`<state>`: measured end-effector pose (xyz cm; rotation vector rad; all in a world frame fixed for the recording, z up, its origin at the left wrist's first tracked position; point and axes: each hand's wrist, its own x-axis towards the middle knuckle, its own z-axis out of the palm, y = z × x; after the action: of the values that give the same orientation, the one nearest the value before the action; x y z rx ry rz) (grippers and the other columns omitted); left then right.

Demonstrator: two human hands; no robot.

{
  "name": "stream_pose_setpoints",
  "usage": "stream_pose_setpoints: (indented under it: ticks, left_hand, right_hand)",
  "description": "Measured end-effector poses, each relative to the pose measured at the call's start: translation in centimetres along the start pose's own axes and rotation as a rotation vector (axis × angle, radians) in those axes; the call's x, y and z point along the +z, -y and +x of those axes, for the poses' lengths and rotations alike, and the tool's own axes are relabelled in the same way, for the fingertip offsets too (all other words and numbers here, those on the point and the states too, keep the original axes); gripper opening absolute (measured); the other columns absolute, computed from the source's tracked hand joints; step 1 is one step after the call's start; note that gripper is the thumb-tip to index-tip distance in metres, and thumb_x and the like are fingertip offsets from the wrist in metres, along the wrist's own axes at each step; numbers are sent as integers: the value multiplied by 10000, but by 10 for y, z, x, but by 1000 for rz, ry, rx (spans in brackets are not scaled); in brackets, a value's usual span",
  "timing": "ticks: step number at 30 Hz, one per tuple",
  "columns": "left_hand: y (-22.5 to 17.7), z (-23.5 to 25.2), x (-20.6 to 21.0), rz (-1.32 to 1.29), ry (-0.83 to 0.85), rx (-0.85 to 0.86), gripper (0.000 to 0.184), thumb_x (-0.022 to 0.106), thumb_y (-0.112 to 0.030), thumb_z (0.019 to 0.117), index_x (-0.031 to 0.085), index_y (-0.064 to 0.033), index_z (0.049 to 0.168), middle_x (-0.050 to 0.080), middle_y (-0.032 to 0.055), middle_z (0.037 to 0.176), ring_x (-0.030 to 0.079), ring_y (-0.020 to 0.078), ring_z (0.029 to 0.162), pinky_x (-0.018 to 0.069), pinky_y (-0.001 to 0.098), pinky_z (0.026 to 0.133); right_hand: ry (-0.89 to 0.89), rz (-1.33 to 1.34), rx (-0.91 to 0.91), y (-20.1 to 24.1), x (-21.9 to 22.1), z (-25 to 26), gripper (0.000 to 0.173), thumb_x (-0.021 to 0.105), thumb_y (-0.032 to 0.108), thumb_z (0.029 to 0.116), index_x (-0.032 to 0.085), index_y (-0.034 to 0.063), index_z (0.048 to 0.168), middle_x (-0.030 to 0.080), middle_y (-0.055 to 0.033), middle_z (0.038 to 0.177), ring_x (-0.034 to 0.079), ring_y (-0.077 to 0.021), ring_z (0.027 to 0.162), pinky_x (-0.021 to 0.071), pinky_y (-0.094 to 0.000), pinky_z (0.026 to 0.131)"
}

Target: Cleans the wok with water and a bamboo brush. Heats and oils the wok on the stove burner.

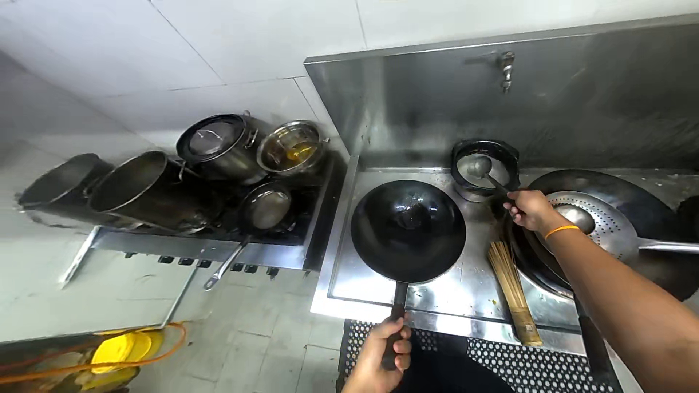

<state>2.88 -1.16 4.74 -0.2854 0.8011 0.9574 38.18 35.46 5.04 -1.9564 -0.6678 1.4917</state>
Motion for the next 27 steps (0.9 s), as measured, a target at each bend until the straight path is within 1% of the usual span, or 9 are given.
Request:
stream_pose_setpoints:
  ticks: [2,6,8,11,15,17,20,23,27]
  left_hand:
    - [-3,1,-3,35,-21,-8,373,527,-218,1041,508,-68,1382,601,99,844,562,121,504,503,239,419]
    - [-8,1,-7,140,-65,-27,394,535,-210,1032,506,-89,1406,623,123,900,577,139,546,502,251,446]
    - [-10,2,-8,176,-77,-39,403,546,-204,1021,512,-94,1407,636,133,921,589,150,570,506,260,464]
    - [-14,4,-13,208,-59,-73,407,563,-199,1007,515,-115,1403,638,132,928,604,163,597,522,279,485]
    - [-19,8,-18,227,-51,-142,428,569,-191,993,499,-138,1412,615,106,881,596,168,584,526,292,483]
    - [-21,12,-19,234,-66,-170,426,556,-192,994,495,-148,1413,592,88,833,582,163,562,522,293,473]
    - [-21,19,-22,258,-94,-195,397,584,-231,1004,505,-154,1385,568,72,784,564,152,527,517,288,455]
    - [-22,26,-25,322,-84,-191,365,643,-257,996,523,-146,1322,557,60,763,554,145,515,517,283,453]
    - [-21,35,-34,384,-69,-183,406,699,-216,960,521,-143,1318,549,59,763,551,149,516,522,294,457]
  right_hand:
    - [70,190,58,-7,7,3,222,543,353,1036,567,149,1119,592,-6,746,481,-54,463,417,-201,400]
    - [237,563,131,-17,9,-8,195,565,364,1011,541,187,932,509,55,711,430,-4,440,384,-147,372]
    - [281,660,135,-25,10,-25,208,566,373,1010,536,189,918,480,66,697,391,6,427,348,-133,362]
    - [301,712,113,-40,4,-52,196,565,374,1012,551,183,970,489,61,699,390,7,419,347,-132,353]
    - [254,601,14,-54,-12,-108,166,579,340,1015,590,174,997,527,38,703,385,-13,407,340,-150,344]
    - [225,514,-48,-62,-25,-138,155,576,316,1022,622,190,1098,536,24,713,384,-21,414,333,-162,345]
    - [199,382,-126,-78,-42,-184,228,566,264,1034,625,170,1233,533,4,711,404,-39,419,352,-184,341]
    - [202,259,-148,-102,-54,-223,301,560,254,1027,621,146,1302,543,-7,720,414,-58,424,360,-211,340]
    - [230,45,-183,-141,-57,-259,358,583,224,1027,615,119,1367,596,-45,723,433,-89,421,378,-250,342]
